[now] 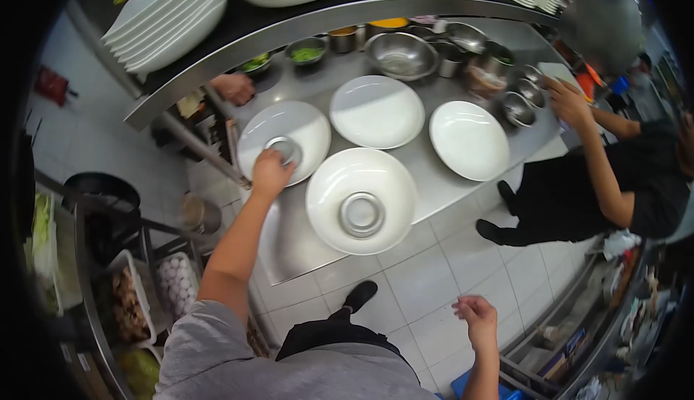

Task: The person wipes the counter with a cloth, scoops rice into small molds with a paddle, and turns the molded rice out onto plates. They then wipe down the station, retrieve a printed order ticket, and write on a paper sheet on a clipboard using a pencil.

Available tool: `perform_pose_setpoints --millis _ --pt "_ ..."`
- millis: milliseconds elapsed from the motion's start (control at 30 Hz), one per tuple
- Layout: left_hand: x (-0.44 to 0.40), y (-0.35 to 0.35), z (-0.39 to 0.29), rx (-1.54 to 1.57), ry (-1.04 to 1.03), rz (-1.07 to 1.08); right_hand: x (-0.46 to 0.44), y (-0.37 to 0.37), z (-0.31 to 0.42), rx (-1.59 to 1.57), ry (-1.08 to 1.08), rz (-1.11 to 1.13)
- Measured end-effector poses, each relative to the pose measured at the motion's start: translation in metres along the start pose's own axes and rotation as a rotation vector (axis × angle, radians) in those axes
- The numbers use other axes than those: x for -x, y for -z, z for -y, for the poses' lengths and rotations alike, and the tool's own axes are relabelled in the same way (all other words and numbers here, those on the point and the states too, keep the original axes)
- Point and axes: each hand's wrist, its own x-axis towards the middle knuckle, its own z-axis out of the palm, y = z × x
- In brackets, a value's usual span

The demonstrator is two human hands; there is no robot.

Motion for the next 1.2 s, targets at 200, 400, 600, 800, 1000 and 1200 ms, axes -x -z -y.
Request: perform_pose_setpoints --millis 200,400,600,800,1000,1200 --pt "-0.008 0.006 -0.001 -0.068 -0.042 0.079 -0.083 -0.136 0.117 0.095 0.268 0.434" --pt "0.021 0.088 -0.014 0.215 0.083 -0.166 -0.162 -0.296 0.2 0.457 0.756 0.483" --pt "0.139 0.164 -0.013 0.254 0.061 -0.32 -0.204 -0.44 0.206 1.016 1.068 0.411" --pt "0.211 0.139 0.03 1.623 0.919 -0.152 -0.206 -0.474 0.223 1.395 0.914 0.581" --pt "0.188 0.097 0.017 2.57 0.926 -0.034 -0.139 -0.395 0.246 0.258 0.675 0.936" --pt "0.118 0.11 -0.095 2.536 0.742 0.332 -0.079 -0.246 0.19 0.161 0.643 0.718"
